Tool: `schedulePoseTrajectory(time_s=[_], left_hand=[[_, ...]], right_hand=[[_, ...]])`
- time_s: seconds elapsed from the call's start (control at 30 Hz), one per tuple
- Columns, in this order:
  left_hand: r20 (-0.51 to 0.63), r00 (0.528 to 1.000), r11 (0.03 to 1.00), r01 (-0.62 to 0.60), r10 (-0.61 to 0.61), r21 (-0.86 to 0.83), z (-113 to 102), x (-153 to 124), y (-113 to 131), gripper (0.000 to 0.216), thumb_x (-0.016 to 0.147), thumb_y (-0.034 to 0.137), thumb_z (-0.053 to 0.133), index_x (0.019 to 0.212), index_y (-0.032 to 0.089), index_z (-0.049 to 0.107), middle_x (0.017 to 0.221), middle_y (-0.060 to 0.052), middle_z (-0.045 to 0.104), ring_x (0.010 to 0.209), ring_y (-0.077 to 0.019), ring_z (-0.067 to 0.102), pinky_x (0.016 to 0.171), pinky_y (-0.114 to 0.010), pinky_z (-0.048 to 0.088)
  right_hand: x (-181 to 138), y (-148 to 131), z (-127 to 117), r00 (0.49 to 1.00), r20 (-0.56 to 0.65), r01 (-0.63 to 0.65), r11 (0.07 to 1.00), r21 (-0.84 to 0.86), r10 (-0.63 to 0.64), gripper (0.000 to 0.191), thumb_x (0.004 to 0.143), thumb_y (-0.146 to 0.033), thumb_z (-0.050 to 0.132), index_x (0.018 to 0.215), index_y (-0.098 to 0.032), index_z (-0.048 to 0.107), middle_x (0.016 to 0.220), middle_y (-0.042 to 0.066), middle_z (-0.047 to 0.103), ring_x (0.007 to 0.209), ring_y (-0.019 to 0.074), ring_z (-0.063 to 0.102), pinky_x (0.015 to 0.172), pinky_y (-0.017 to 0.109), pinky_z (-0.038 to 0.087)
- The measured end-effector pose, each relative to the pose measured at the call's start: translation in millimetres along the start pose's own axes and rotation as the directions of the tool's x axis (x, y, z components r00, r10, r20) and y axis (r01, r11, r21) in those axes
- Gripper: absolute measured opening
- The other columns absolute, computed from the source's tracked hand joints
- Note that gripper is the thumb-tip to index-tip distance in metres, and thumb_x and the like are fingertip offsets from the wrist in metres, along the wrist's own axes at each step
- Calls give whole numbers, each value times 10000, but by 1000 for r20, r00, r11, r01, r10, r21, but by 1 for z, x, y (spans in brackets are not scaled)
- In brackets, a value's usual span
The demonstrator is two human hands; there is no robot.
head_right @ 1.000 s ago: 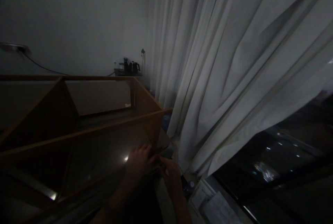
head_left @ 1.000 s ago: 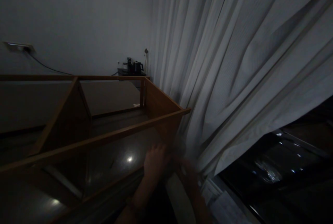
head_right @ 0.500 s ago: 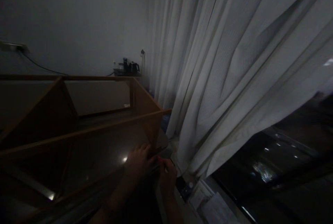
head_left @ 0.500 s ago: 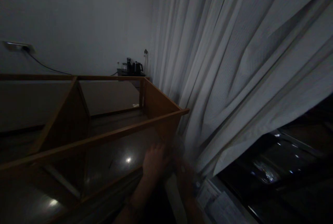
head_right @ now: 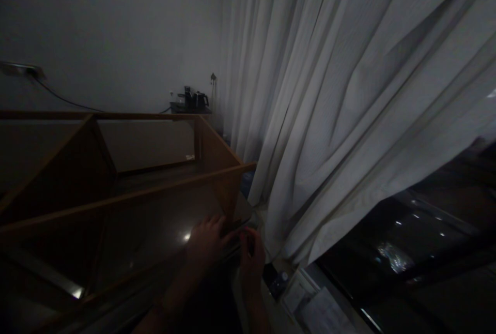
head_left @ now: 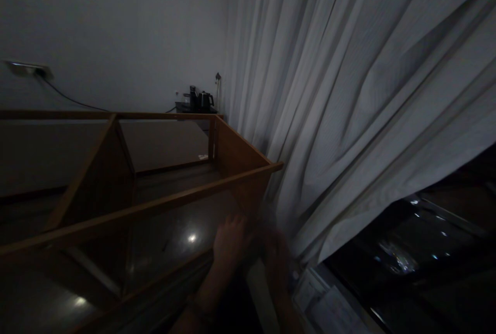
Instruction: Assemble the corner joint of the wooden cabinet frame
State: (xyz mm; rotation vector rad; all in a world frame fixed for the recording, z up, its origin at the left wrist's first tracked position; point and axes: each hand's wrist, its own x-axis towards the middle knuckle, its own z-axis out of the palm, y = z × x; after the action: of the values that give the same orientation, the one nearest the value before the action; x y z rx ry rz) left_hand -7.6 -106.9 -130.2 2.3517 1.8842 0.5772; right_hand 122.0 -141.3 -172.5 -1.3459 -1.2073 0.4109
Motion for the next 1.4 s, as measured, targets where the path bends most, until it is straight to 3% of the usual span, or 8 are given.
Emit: schedulePoseTrajectory(time_s=[0.13, 0.27, 0.33, 0.43, 0.6, 0.77, 1.03, 1.4], left_hand=[[1, 1000, 1000, 7, -7, -10, 0, 0, 0, 362, 840, 485, 502, 1079, 226, 586, 1063, -67, 619, 978, -258, 544, 757, -372, 433], [1, 1000, 1000, 3, -3, -7, 1, 0, -1, 356, 841, 485, 500, 1069, 227, 589, 1036, -62, 622, 983, -263, 540, 762, -378, 437], [-2, 1000, 1000, -5, 5, -4, 0, 1, -2, 350, 845, 481, 495, 1066, 226, 589, 1026, -58, 622, 974, -261, 541, 751, -375, 441], [5, 1000, 1000, -23, 23, 0, -1, 1, -2, 325, 846, 459, 504, 1055, 226, 589, 1026, -54, 620, 955, -252, 546, 736, -361, 444], [16, 1000, 999, -27, 27, 28, -3, 1, -1, 296, 844, 404, 524, 1063, 215, 590, 1039, -62, 621, 954, -247, 548, 734, -350, 450], [37, 999, 1000, -21, 20, 22, -1, 0, -1, 312, 860, 407, 493, 1078, 208, 594, 1064, -81, 614, 1002, -251, 535, 781, -361, 446], [37, 999, 999, -27, 26, 27, -2, 1, -1, 316, 869, 411, 472, 1085, 213, 590, 1075, -74, 615, 997, -250, 526, 790, -365, 434], [26, 999, 999, -34, 34, 20, -2, -1, -1, 293, 871, 384, 470, 1082, 213, 578, 1052, -76, 610, 999, -259, 522, 775, -364, 431]], right_hand=[[4, 16, -11, 967, 110, 246, 957, -152, -231, 312, 898, -446, 487, 862, -208, 684, 840, 57, 702, 782, 184, 653, 719, 296, 524], [7, 40, -22, 856, 282, 501, 831, -241, -434, 298, 941, -392, 440, 1022, -237, 681, 956, 58, 710, 892, 181, 661, 776, 294, 524], [7, 44, -24, 823, 306, 554, 795, -247, -478, 317, 951, -384, 418, 1014, -233, 690, 919, 64, 718, 854, 180, 670, 745, 282, 523], [6, 36, -21, 874, 308, 454, 859, -239, -376, 311, 943, -380, 432, 924, -225, 701, 799, 55, 715, 712, 168, 668, 650, 254, 503], [-1, 9, -6, 974, 206, 131, 974, -186, -91, 297, 921, -394, 469, 781, -191, 636, 663, 21, 663, 546, 129, 596, 501, 205, 427], [-9, 1, 8, 986, 119, -119, 992, 29, 115, 388, 875, -519, 478, 659, -201, 531, 502, -26, 551, 425, 118, 507, 427, 209, 384], [-13, -4, 11, 979, 142, -166, 976, 138, 146, 388, 870, -522, 497, 666, -193, 522, 518, -31, 530, 439, 113, 506, 443, 210, 407], [-11, -6, 9, 978, 145, -160, 986, 55, 150, 406, 873, -555, 459, 674, -202, 503, 525, -33, 532, 450, 118, 503, 458, 220, 401]])
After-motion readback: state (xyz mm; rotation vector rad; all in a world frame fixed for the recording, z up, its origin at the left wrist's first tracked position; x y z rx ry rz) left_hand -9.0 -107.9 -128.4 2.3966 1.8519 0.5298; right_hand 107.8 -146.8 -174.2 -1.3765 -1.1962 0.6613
